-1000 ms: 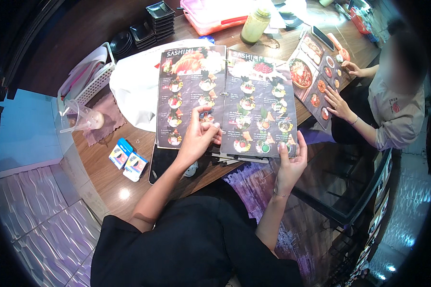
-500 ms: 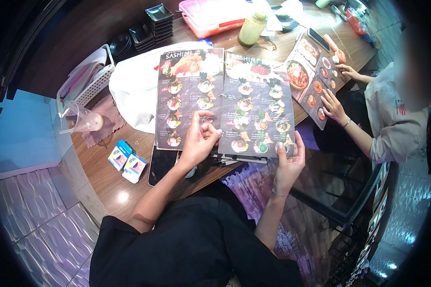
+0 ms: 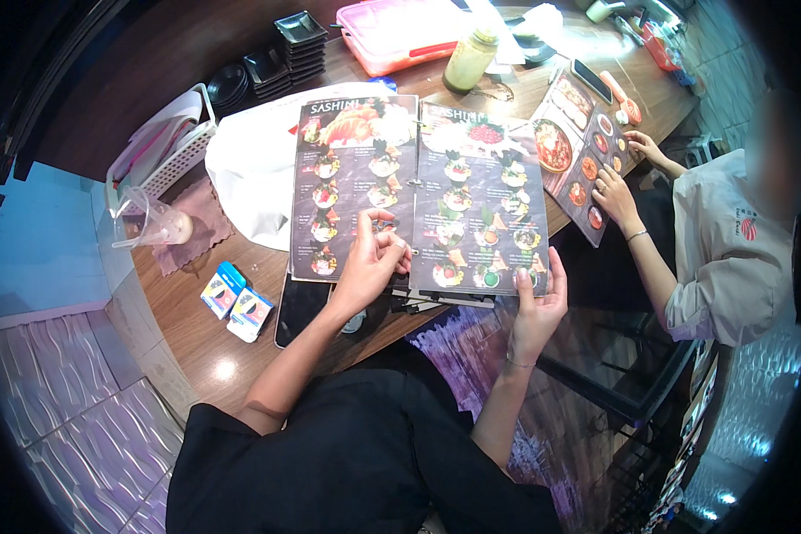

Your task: The person assembles a menu by applying small white stickers to the pages of a ring binder. They flip through the pages, select items, and place stickers on specific spots while another person works on a separate menu nearby.

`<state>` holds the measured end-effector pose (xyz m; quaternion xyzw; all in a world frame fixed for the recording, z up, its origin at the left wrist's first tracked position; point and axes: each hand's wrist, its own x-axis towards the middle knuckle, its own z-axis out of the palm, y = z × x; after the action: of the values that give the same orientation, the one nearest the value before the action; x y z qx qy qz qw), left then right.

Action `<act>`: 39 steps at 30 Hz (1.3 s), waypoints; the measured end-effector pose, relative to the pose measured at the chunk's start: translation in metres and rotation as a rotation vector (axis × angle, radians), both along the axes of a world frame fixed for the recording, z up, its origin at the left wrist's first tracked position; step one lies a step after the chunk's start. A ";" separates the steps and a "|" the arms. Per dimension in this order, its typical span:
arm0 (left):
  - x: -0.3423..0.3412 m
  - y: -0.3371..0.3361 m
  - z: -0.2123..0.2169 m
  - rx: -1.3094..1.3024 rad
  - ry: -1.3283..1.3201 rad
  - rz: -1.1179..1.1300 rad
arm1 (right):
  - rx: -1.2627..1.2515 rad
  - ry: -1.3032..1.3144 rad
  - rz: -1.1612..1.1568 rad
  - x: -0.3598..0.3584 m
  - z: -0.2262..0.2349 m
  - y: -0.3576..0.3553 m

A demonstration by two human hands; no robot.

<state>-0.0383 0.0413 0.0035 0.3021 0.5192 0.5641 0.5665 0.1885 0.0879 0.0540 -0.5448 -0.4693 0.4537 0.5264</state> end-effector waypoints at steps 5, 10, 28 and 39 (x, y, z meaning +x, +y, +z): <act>0.003 0.000 -0.003 -0.009 0.057 0.013 | 0.009 -0.014 -0.001 0.001 -0.001 0.001; 0.003 -0.001 -0.008 -0.014 0.065 0.019 | 0.005 -0.020 -0.002 0.001 0.000 0.001; 0.009 0.001 -0.005 -0.067 -0.151 0.068 | 0.019 0.067 -0.036 -0.002 0.001 0.000; 0.011 0.007 -0.002 -0.062 -0.110 -0.005 | 0.032 0.197 -0.057 0.000 -0.001 0.004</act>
<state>-0.0276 0.0479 0.0012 0.2543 0.5037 0.5623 0.6046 0.1888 0.0922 0.0530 -0.5022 -0.4068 0.4821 0.5915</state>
